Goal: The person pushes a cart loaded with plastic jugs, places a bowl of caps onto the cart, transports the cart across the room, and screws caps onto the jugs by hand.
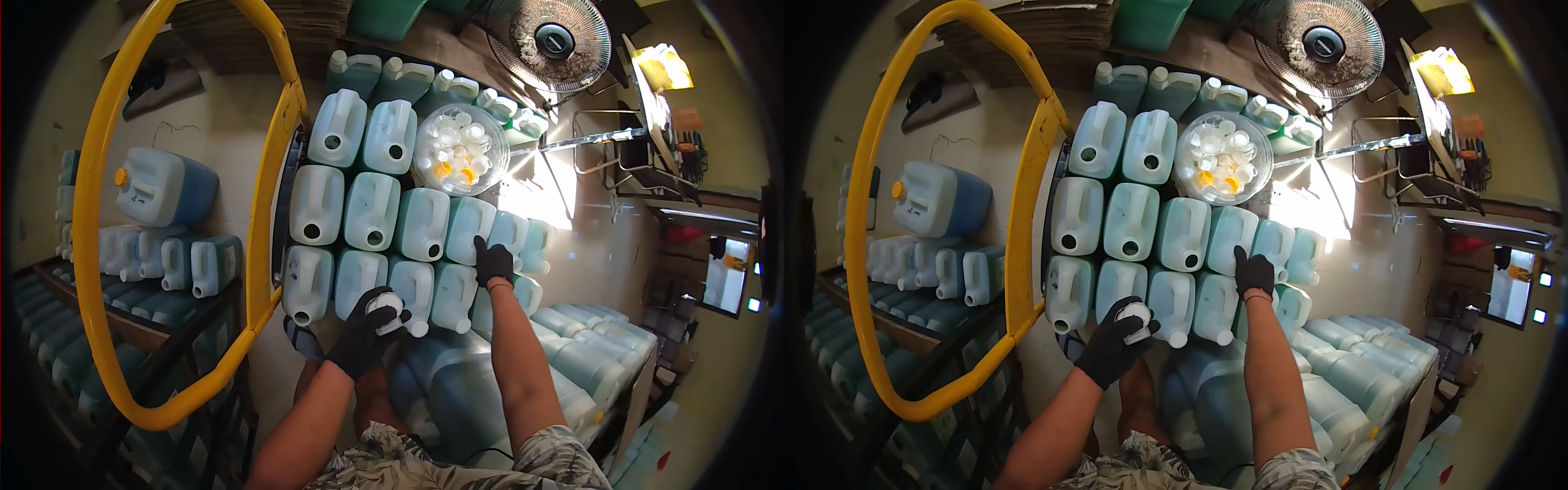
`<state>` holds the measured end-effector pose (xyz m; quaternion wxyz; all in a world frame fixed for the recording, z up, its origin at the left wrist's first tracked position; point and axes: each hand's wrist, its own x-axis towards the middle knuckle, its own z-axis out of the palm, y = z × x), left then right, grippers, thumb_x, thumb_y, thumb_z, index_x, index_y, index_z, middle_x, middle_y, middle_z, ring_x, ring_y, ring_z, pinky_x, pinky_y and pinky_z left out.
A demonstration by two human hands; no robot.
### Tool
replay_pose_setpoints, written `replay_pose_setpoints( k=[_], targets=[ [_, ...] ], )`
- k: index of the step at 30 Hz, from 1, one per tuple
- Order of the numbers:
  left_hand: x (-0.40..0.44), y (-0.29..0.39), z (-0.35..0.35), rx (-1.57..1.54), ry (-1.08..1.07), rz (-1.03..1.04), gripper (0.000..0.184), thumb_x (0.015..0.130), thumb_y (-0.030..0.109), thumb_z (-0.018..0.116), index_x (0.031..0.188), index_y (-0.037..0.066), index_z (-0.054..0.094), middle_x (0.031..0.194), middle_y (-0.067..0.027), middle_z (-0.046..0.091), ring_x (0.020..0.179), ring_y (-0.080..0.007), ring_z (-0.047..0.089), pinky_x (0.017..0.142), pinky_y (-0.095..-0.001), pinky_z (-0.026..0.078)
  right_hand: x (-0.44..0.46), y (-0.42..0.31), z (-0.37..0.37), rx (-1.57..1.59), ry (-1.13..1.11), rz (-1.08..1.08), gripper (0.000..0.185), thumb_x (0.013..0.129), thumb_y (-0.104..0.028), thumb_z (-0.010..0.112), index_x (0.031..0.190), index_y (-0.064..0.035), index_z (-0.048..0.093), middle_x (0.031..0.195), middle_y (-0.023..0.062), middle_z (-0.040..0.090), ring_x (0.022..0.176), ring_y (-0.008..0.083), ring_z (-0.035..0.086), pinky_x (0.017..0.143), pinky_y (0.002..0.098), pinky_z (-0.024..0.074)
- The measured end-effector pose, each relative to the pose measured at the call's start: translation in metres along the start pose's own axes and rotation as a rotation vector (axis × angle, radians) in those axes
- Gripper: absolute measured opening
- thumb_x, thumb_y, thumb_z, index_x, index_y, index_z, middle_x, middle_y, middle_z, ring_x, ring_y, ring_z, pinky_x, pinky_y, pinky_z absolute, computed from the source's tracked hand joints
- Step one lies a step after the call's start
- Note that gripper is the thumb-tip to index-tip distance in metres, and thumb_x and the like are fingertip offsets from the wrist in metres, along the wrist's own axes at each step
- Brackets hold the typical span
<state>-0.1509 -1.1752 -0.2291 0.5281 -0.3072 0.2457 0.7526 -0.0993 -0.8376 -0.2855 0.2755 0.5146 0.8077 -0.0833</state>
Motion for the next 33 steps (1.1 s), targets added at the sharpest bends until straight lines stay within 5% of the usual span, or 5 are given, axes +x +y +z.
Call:
replay_pose_setpoints(
  k=[9, 12, 18, 20, 33],
  targets=[
    [0.005, 0.008, 0.017, 0.031, 0.065, -0.014, 0.046, 0.089, 0.011, 0.071, 0.132, 0.015, 0.053, 0.116, -0.0088, 0.062, 0.110, -0.0297, 0.066, 0.083, -0.0419, 0.059, 0.009, 0.053, 0.014, -0.191, -0.123, -0.268, 0.053, 0.104, -0.048, 0.047, 0.118, 0.0001, 0.067, 0.105, 0.0260, 0.070, 0.095, 0.0413, 0.069, 0.088, 0.0500, 0.0530],
    [0.010, 0.011, 0.023, 0.024, 0.051, 0.004, 0.045, 0.090, 0.012, 0.071, 0.132, 0.015, 0.054, 0.116, -0.0089, 0.061, 0.112, -0.0297, 0.065, 0.086, -0.0426, 0.058, 0.017, 0.070, 0.029, 0.181, 0.319, -0.824, 0.046, 0.101, -0.042, 0.057, 0.124, -0.0035, 0.065, 0.107, 0.0241, 0.070, 0.094, 0.0417, 0.068, 0.088, 0.0497, 0.0536],
    [0.022, 0.000, 0.032, -0.010, 0.069, 0.060, 0.042, 0.093, 0.015, 0.069, 0.132, 0.015, 0.054, 0.116, -0.0086, 0.061, 0.112, -0.0275, 0.064, 0.092, -0.0450, 0.057, -0.102, -0.011, -0.035, 0.480, 0.026, -0.600, 0.052, 0.084, -0.031, 0.082, 0.123, -0.0010, 0.066, 0.114, 0.0171, 0.068, 0.100, 0.0316, 0.069, 0.091, 0.0402, 0.0541],
    [0.034, -0.011, 0.023, -0.033, 0.099, 0.149, 0.041, 0.094, 0.017, 0.068, 0.132, 0.014, 0.053, 0.115, -0.0086, 0.060, 0.109, -0.0257, 0.064, 0.093, -0.0438, 0.056, -0.160, -0.037, -0.030, 0.882, -0.533, -0.540, 0.060, 0.078, -0.022, 0.087, 0.128, -0.0023, 0.062, 0.118, 0.0126, 0.067, 0.097, 0.0234, 0.070, 0.086, 0.0360, 0.0559],
    [0.050, 0.004, -0.014, 0.049, 0.138, 0.312, 0.047, 0.094, 0.014, 0.068, 0.136, 0.011, 0.049, 0.116, -0.0105, 0.058, 0.099, -0.0250, 0.065, 0.086, -0.0412, 0.060, -0.161, -0.058, 0.033, 1.192, -0.040, -0.192, 0.046, 0.078, -0.013, 0.084, 0.117, -0.0023, 0.062, 0.112, 0.0125, 0.065, 0.097, 0.0229, 0.068, 0.084, 0.0367, 0.0548]
  ],
)
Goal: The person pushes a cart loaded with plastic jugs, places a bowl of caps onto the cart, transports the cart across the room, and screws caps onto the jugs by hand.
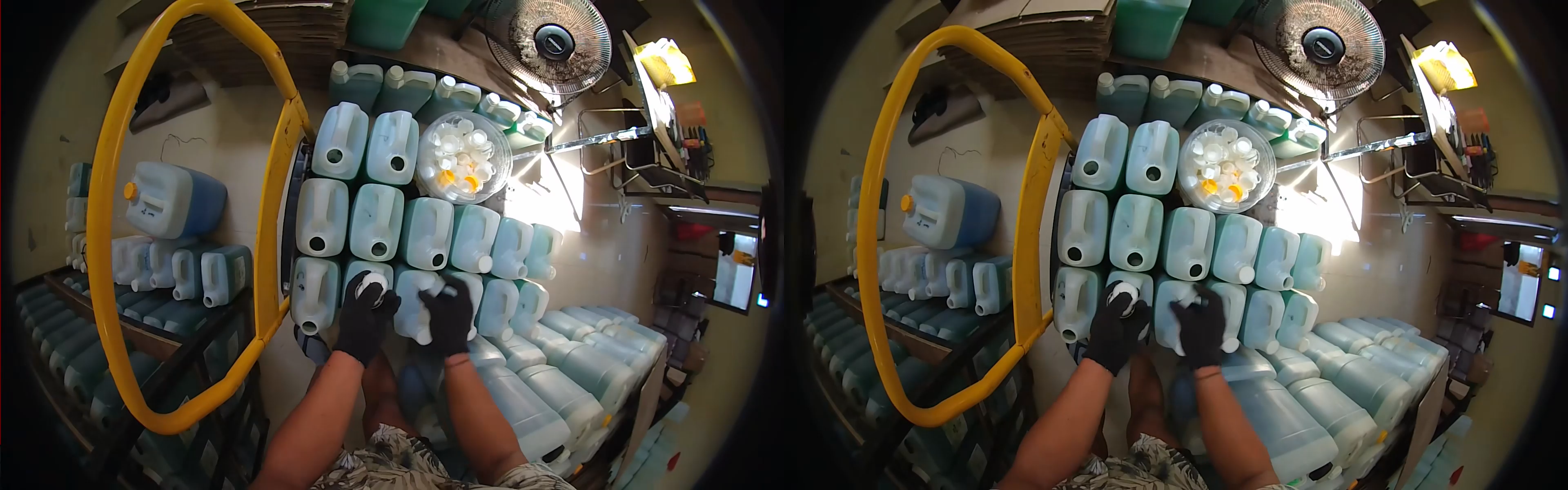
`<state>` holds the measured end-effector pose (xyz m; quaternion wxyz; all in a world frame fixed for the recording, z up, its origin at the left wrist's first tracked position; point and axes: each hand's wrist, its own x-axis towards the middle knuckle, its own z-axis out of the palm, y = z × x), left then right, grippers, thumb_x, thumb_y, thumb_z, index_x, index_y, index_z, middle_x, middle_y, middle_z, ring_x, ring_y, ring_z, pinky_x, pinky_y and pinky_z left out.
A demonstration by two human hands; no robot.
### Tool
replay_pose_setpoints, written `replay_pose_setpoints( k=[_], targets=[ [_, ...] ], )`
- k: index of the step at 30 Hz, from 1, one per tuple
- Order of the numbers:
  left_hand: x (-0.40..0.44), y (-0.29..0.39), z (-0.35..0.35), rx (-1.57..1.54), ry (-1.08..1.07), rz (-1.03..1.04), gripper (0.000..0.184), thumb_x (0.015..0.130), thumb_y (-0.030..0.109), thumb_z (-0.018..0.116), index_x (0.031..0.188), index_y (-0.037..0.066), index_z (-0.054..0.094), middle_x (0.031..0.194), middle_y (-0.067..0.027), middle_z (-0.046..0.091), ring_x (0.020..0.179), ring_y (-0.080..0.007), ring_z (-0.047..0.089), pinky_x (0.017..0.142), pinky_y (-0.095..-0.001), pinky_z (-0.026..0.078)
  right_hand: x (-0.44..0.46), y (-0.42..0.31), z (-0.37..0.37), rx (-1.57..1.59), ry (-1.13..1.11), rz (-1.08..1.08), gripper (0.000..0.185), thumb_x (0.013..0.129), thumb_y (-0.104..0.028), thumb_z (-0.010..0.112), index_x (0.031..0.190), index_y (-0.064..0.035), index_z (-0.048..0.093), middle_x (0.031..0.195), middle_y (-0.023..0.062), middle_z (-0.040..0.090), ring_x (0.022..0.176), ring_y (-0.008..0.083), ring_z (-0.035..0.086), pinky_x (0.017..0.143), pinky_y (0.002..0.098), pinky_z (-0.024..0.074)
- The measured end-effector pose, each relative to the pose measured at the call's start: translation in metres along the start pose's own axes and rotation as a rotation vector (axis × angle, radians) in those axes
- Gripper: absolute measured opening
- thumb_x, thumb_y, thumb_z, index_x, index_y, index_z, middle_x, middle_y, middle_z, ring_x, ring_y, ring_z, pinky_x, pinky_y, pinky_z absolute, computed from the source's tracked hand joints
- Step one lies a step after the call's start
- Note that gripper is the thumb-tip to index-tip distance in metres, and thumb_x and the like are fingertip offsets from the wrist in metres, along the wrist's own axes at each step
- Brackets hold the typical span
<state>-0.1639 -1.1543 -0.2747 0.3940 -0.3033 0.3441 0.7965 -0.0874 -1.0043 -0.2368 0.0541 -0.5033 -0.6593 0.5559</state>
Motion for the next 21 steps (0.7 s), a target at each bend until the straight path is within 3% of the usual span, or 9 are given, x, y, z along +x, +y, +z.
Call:
replay_pose_setpoints(
  k=[1, 3, 4, 8, 12, 16, 19, 20, 21],
  targets=[
    [-0.003, 0.005, -0.001, -0.002, 0.000, 0.003, 0.047, 0.094, 0.014, 0.068, 0.136, 0.011, 0.049, 0.116, -0.0105, 0.058, 0.099, -0.0250, 0.065, 0.086, -0.0412, 0.060, 0.019, 0.005, -0.006, -0.001, -0.003, -0.003, 0.046, 0.078, -0.013, 0.084, 0.117, -0.0023, 0.062, 0.112, 0.0125, 0.065, 0.097, 0.0229, 0.068, 0.084, 0.0367, 0.0548],
    [-0.010, 0.014, 0.000, 0.064, 0.066, -0.058, 0.046, 0.093, 0.014, 0.067, 0.135, 0.010, 0.048, 0.116, -0.0101, 0.056, 0.099, -0.0253, 0.064, 0.087, -0.0409, 0.059, 0.056, 0.011, -0.013, -0.575, 0.146, -0.672, 0.049, 0.075, -0.011, 0.083, 0.119, -0.0066, 0.062, 0.110, 0.0143, 0.062, 0.101, 0.0310, 0.064, 0.088, 0.0432, 0.0526],
    [-0.011, 0.018, 0.000, 0.098, 0.101, -0.087, 0.045, 0.093, 0.014, 0.066, 0.134, 0.010, 0.048, 0.116, -0.0100, 0.056, 0.099, -0.0255, 0.064, 0.088, -0.0407, 0.059, 0.064, 0.011, -0.012, -0.573, 0.147, -0.677, 0.049, 0.075, -0.011, 0.083, 0.119, -0.0066, 0.062, 0.110, 0.0143, 0.062, 0.101, 0.0310, 0.064, 0.088, 0.0432, 0.0526],
    [-0.020, 0.020, -0.011, 0.097, 0.150, -0.101, 0.048, 0.092, 0.013, 0.067, 0.136, 0.010, 0.047, 0.116, -0.0109, 0.055, 0.098, -0.0262, 0.064, 0.087, -0.0418, 0.060, 0.080, 0.018, -0.004, -0.820, -0.032, -0.632, 0.048, 0.072, -0.009, 0.083, 0.116, -0.0064, 0.064, 0.107, 0.0153, 0.060, 0.105, 0.0371, 0.062, 0.090, 0.0458, 0.0529],
    [-0.025, 0.019, -0.022, 0.081, 0.131, -0.096, 0.049, 0.092, 0.013, 0.067, 0.136, 0.011, 0.047, 0.116, -0.0115, 0.055, 0.098, -0.0260, 0.065, 0.086, -0.0410, 0.060, 0.087, 0.015, -0.007, -0.853, -0.111, -0.680, 0.046, 0.076, -0.016, 0.082, 0.117, -0.0056, 0.065, 0.104, 0.0161, 0.057, 0.104, 0.0376, 0.062, 0.088, 0.0465, 0.0529],
    [-0.027, 0.018, -0.025, 0.150, 0.082, -0.038, 0.050, 0.091, 0.012, 0.068, 0.136, 0.011, 0.047, 0.116, -0.0114, 0.056, 0.098, -0.0261, 0.065, 0.086, -0.0418, 0.060, 0.090, -0.005, -0.004, -0.962, -0.131, -0.500, 0.046, 0.082, -0.033, 0.079, 0.116, -0.0047, 0.065, 0.110, 0.0195, 0.061, 0.098, 0.0403, 0.063, 0.086, 0.0513, 0.0517],
    [-0.034, 0.025, -0.021, 0.074, 0.107, -0.085, 0.050, 0.091, 0.012, 0.069, 0.136, 0.010, 0.047, 0.116, -0.0108, 0.056, 0.097, -0.0256, 0.065, 0.086, -0.0417, 0.060, 0.103, -0.039, 0.006, -1.184, -0.214, 0.101, 0.055, 0.088, -0.048, 0.073, 0.113, 0.0007, 0.067, 0.112, 0.0253, 0.066, 0.097, 0.0415, 0.066, 0.087, 0.0511, 0.0522],
    [-0.037, 0.031, -0.022, 0.034, 0.123, -0.109, 0.050, 0.091, 0.012, 0.069, 0.136, 0.010, 0.048, 0.116, -0.0106, 0.056, 0.096, -0.0254, 0.065, 0.086, -0.0416, 0.060, 0.099, -0.038, 0.007, -1.181, -0.219, 0.098, 0.055, 0.088, -0.048, 0.073, 0.113, 0.0007, 0.067, 0.112, 0.0253, 0.066, 0.097, 0.0415, 0.066, 0.087, 0.0511, 0.0522],
    [-0.038, 0.036, -0.024, 0.034, 0.128, -0.104, 0.050, 0.091, 0.012, 0.069, 0.136, 0.010, 0.048, 0.116, -0.0106, 0.056, 0.096, -0.0254, 0.065, 0.086, -0.0416, 0.060, 0.093, -0.034, 0.006, -1.075, -0.165, -0.105, 0.057, 0.089, -0.051, 0.071, 0.112, 0.0017, 0.067, 0.112, 0.0264, 0.067, 0.099, 0.0414, 0.066, 0.088, 0.0504, 0.0521]
  ],
)
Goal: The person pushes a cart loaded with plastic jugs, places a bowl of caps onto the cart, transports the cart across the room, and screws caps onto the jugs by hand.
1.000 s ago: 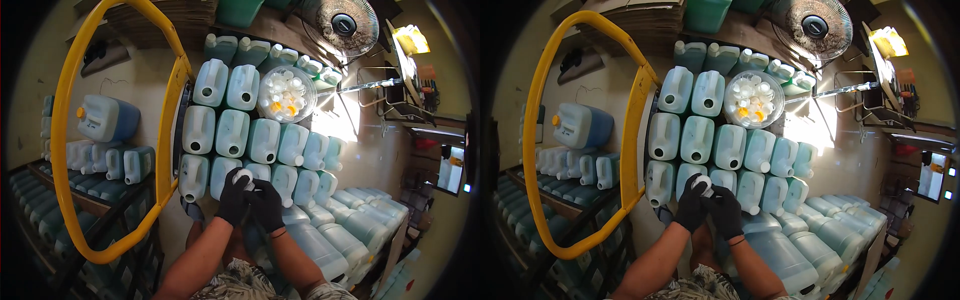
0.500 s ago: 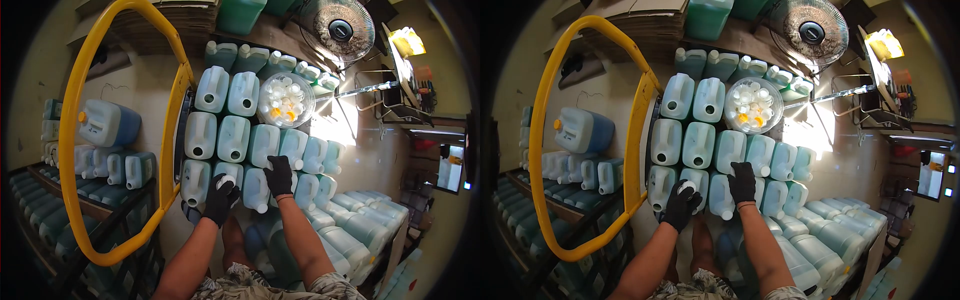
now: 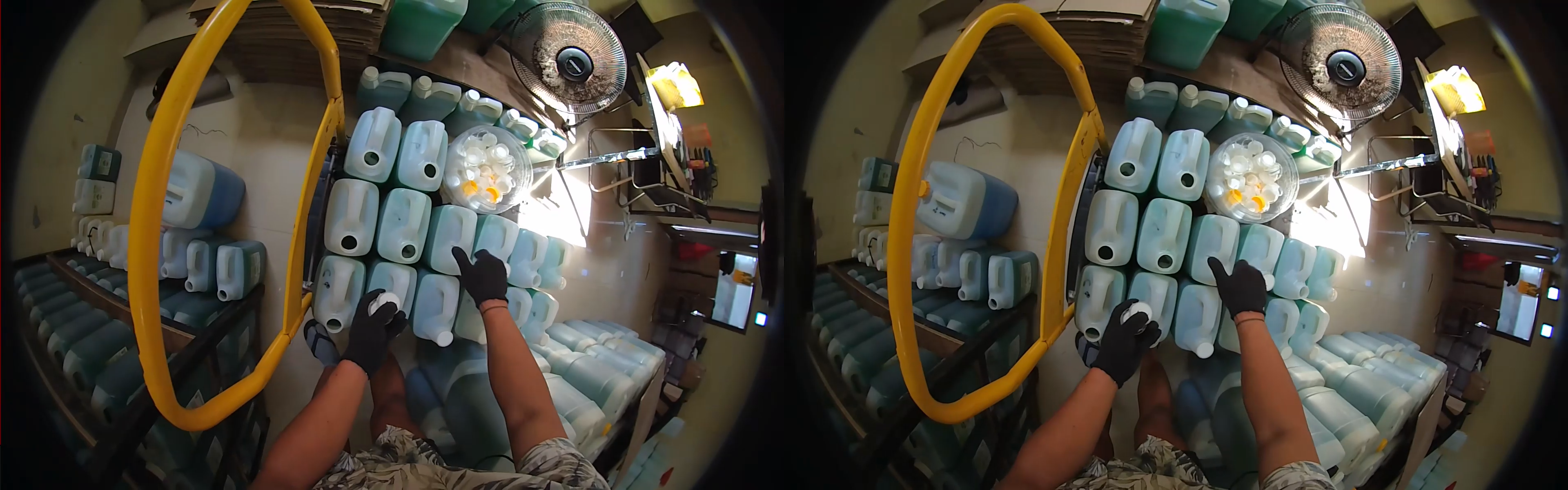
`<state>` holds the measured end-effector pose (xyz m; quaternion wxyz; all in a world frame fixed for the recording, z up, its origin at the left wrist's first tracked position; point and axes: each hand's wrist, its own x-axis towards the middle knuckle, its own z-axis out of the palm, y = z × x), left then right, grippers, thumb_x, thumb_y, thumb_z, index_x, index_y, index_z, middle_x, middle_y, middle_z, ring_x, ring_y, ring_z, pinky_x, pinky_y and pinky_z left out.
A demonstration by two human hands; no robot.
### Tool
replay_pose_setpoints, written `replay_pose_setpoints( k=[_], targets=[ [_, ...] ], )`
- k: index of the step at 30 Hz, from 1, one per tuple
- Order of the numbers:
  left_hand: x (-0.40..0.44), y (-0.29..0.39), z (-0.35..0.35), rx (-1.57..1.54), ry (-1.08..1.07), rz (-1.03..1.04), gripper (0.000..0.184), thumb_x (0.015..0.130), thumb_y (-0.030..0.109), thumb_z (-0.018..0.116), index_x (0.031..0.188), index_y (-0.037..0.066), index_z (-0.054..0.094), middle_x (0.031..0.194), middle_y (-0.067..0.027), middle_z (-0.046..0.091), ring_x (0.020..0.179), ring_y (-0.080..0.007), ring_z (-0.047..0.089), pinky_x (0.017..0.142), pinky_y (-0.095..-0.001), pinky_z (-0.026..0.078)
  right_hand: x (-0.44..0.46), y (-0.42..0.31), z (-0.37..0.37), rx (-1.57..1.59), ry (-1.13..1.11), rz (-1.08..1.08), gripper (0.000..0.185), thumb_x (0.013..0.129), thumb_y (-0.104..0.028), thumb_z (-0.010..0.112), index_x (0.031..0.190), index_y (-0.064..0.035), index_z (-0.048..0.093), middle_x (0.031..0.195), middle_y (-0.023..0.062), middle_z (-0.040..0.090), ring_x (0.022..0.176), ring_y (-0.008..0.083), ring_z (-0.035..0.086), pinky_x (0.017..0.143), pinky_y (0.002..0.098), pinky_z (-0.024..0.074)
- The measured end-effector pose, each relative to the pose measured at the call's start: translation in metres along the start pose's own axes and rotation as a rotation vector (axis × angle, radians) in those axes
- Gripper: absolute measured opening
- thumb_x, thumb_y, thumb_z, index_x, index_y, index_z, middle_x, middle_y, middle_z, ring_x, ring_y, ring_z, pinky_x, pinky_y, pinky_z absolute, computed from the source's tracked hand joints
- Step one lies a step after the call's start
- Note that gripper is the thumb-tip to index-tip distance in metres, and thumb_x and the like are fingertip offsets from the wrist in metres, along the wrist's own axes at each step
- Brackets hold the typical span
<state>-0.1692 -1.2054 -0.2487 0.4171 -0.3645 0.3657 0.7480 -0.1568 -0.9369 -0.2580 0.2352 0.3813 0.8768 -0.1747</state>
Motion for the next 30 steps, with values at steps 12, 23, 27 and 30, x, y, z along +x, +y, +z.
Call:
replay_pose_setpoints(
  k=[12, 23, 27, 30],
  targets=[
    [-0.003, 0.007, -0.009, 0.174, -0.139, -0.062, 0.052, 0.089, 0.012, 0.071, 0.135, 0.009, 0.048, 0.115, -0.0090, 0.058, 0.095, -0.0231, 0.066, 0.086, -0.0388, 0.059, -0.040, 0.025, 0.016, 0.195, 0.210, -0.272, 0.064, 0.084, -0.042, 0.079, 0.128, 0.0019, 0.063, 0.115, 0.0216, 0.067, 0.102, 0.0382, 0.065, 0.091, 0.0454, 0.0529],
    [-0.014, -0.018, -0.085, 0.425, -0.213, -0.173, 0.045, 0.095, 0.020, 0.063, 0.136, 0.009, 0.048, 0.117, -0.0114, 0.059, 0.100, -0.0271, 0.067, 0.084, -0.0413, 0.060, -0.188, -0.057, 0.075, 0.606, -0.192, -0.453, 0.056, 0.078, -0.017, 0.082, 0.130, -0.0074, 0.063, 0.121, 0.0180, 0.063, 0.119, 0.0364, 0.060, 0.096, 0.0416, 0.0524],
    [-0.017, -0.011, -0.119, 0.180, -0.220, -0.134, 0.044, 0.098, 0.024, 0.058, 0.137, 0.008, 0.049, 0.114, -0.0117, 0.061, 0.100, -0.0291, 0.067, 0.085, -0.0455, 0.060, -0.187, -0.046, 0.105, 0.678, -0.027, -0.250, 0.052, 0.078, -0.013, 0.079, 0.128, -0.0072, 0.064, 0.119, 0.0174, 0.063, 0.117, 0.0375, 0.060, 0.097, 0.0427, 0.0515],
    [-0.021, -0.003, -0.127, 0.140, -0.187, -0.135, 0.045, 0.098, 0.025, 0.058, 0.139, 0.008, 0.049, 0.112, -0.0121, 0.061, 0.099, -0.0299, 0.067, 0.085, -0.0468, 0.060, -0.178, -0.044, 0.127, 0.468, 0.292, -0.385, 0.041, 0.082, -0.015, 0.076, 0.121, -0.0070, 0.066, 0.115, 0.0175, 0.063, 0.107, 0.0375, 0.063, 0.090, 0.0452, 0.0537]
  ],
)
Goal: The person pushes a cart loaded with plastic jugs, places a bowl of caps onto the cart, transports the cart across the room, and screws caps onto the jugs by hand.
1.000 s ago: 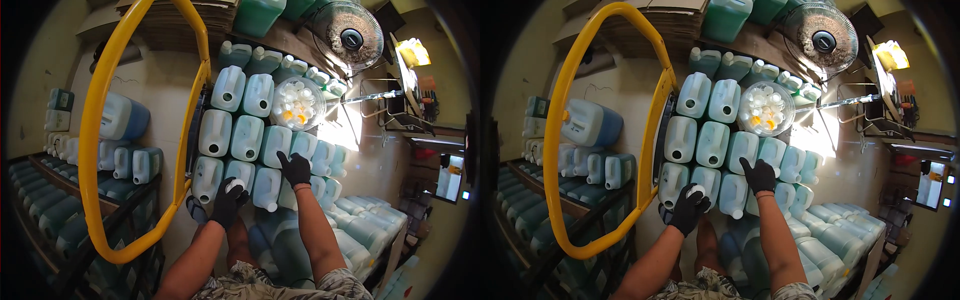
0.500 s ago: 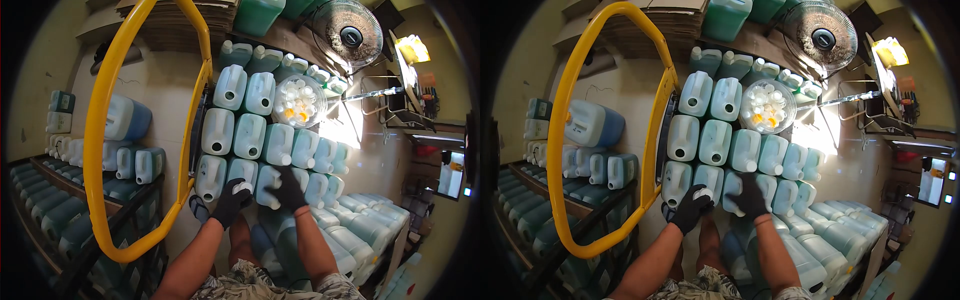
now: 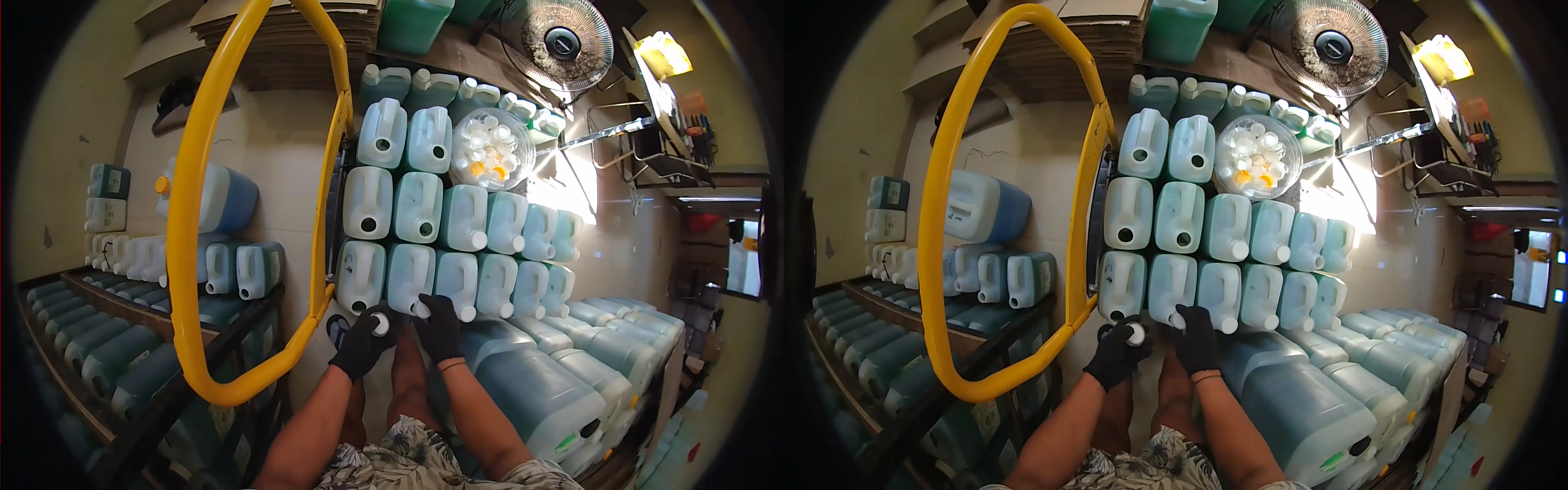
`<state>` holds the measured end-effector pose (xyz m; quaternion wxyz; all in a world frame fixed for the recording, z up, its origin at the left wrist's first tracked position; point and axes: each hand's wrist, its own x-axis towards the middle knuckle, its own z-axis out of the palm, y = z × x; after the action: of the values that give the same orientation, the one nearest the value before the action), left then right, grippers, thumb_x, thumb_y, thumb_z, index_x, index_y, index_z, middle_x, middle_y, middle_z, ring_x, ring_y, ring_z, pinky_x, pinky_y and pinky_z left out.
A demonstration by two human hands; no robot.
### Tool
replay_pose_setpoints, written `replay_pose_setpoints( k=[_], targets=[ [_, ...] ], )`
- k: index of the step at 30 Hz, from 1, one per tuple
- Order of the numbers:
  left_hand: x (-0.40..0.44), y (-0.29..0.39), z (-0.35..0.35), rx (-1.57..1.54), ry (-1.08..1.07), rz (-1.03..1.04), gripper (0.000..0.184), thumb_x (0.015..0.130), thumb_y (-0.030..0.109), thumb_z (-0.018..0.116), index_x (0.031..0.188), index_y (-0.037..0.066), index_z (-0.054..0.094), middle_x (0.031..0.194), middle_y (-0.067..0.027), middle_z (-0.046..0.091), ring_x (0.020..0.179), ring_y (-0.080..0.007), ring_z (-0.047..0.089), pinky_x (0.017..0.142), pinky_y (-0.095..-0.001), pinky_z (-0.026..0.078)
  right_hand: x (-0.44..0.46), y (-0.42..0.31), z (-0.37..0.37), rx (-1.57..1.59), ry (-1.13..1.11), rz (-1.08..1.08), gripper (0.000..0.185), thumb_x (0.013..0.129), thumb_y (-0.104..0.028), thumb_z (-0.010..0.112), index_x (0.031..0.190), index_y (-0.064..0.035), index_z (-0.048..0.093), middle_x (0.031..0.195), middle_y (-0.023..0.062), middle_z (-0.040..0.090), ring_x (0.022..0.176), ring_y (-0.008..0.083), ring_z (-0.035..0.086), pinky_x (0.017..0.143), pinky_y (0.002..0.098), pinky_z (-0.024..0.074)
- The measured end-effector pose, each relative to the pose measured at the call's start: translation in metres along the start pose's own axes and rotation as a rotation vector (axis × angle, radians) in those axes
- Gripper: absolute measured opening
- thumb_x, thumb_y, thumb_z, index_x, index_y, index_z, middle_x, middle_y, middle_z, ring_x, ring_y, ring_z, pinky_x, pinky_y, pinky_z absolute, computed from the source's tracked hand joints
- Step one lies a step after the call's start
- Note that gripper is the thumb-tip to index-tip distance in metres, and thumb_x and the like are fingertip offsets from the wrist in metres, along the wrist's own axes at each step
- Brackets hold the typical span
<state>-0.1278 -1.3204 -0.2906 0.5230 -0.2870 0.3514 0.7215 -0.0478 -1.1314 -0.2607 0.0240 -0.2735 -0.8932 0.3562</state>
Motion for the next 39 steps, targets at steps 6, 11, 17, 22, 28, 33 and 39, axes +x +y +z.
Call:
replay_pose_setpoints(
  k=[6, 11, 17, 22, 28, 33, 39],
  targets=[
    [-0.032, 0.012, -0.011, 0.038, 0.005, 0.044, 0.047, 0.099, 0.027, 0.057, 0.142, 0.008, 0.049, 0.106, -0.0128, 0.062, 0.099, -0.0318, 0.067, 0.088, -0.0478, 0.059, -0.010, 0.004, 0.036, -0.141, -0.041, 0.028, 0.044, 0.084, -0.023, 0.075, 0.123, -0.0057, 0.064, 0.115, 0.0193, 0.062, 0.108, 0.0383, 0.062, 0.089, 0.0464, 0.0528],
    [-0.052, 0.016, -0.016, -0.033, -0.045, 0.001, 0.050, 0.099, 0.024, 0.057, 0.145, 0.007, 0.046, 0.114, -0.0136, 0.060, 0.103, -0.0322, 0.067, 0.091, -0.0491, 0.059, 0.013, -0.018, 0.024, -0.313, -0.266, 0.449, 0.059, 0.084, -0.036, 0.076, 0.130, -0.0025, 0.059, 0.119, 0.0224, 0.061, 0.110, 0.0395, 0.061, 0.091, 0.0470, 0.0515],
    [-0.070, 0.036, -0.018, -0.004, 0.034, -0.025, 0.052, 0.097, 0.015, 0.057, 0.147, 0.007, 0.043, 0.125, -0.0139, 0.054, 0.105, -0.0305, 0.068, 0.090, -0.0453, 0.061, -0.001, -0.030, 0.009, -0.363, -0.075, 0.342, 0.068, 0.083, -0.045, 0.079, 0.129, 0.0008, 0.059, 0.125, 0.0229, 0.061, 0.112, 0.0406, 0.061, 0.094, 0.0465, 0.0509],
    [-0.069, 0.042, -0.018, 0.095, 0.163, 0.032, 0.049, 0.096, 0.012, 0.059, 0.143, 0.004, 0.048, 0.118, -0.0133, 0.059, 0.100, -0.0265, 0.069, 0.085, -0.0389, 0.062, -0.002, -0.017, 0.014, -0.248, -0.065, 0.056, 0.073, 0.080, -0.047, 0.080, 0.130, 0.0003, 0.058, 0.118, 0.0224, 0.063, 0.111, 0.0408, 0.062, 0.095, 0.0464, 0.0507],
    [-0.062, 0.040, -0.017, 0.179, 0.119, 0.131, 0.039, 0.095, 0.013, 0.062, 0.131, -0.002, 0.059, 0.101, -0.0101, 0.066, 0.089, -0.0201, 0.070, 0.078, -0.0321, 0.061, 0.005, -0.052, 0.003, -0.468, -0.393, 0.431, 0.066, 0.077, -0.036, 0.085, 0.127, 0.0006, 0.060, 0.118, 0.0191, 0.062, 0.108, 0.0385, 0.063, 0.092, 0.0456, 0.0524],
    [-0.059, 0.039, -0.022, 0.345, 0.047, 0.291, 0.037, 0.097, 0.014, 0.060, 0.131, -0.002, 0.060, 0.104, -0.0091, 0.066, 0.089, -0.0184, 0.068, 0.077, -0.0310, 0.060, -0.031, -0.113, 0.031, 0.005, -0.207, -0.142, 0.053, 0.078, -0.025, 0.085, 0.120, -0.0004, 0.065, 0.110, 0.0182, 0.065, 0.103, 0.0357, 0.065, 0.087, 0.0440, 0.0541],
    [-0.080, 0.045, -0.020, 0.278, 0.141, 0.181, 0.034, 0.099, 0.017, 0.060, 0.129, 0.000, 0.061, 0.108, -0.0087, 0.065, 0.095, -0.0181, 0.066, 0.081, -0.0327, 0.059, -0.027, -0.116, 0.039, 0.194, -0.330, 0.022, 0.047, 0.080, -0.020, 0.080, 0.122, -0.0046, 0.068, 0.108, 0.0166, 0.066, 0.106, 0.0365, 0.064, 0.092, 0.0437, 0.0528]
  ],
)
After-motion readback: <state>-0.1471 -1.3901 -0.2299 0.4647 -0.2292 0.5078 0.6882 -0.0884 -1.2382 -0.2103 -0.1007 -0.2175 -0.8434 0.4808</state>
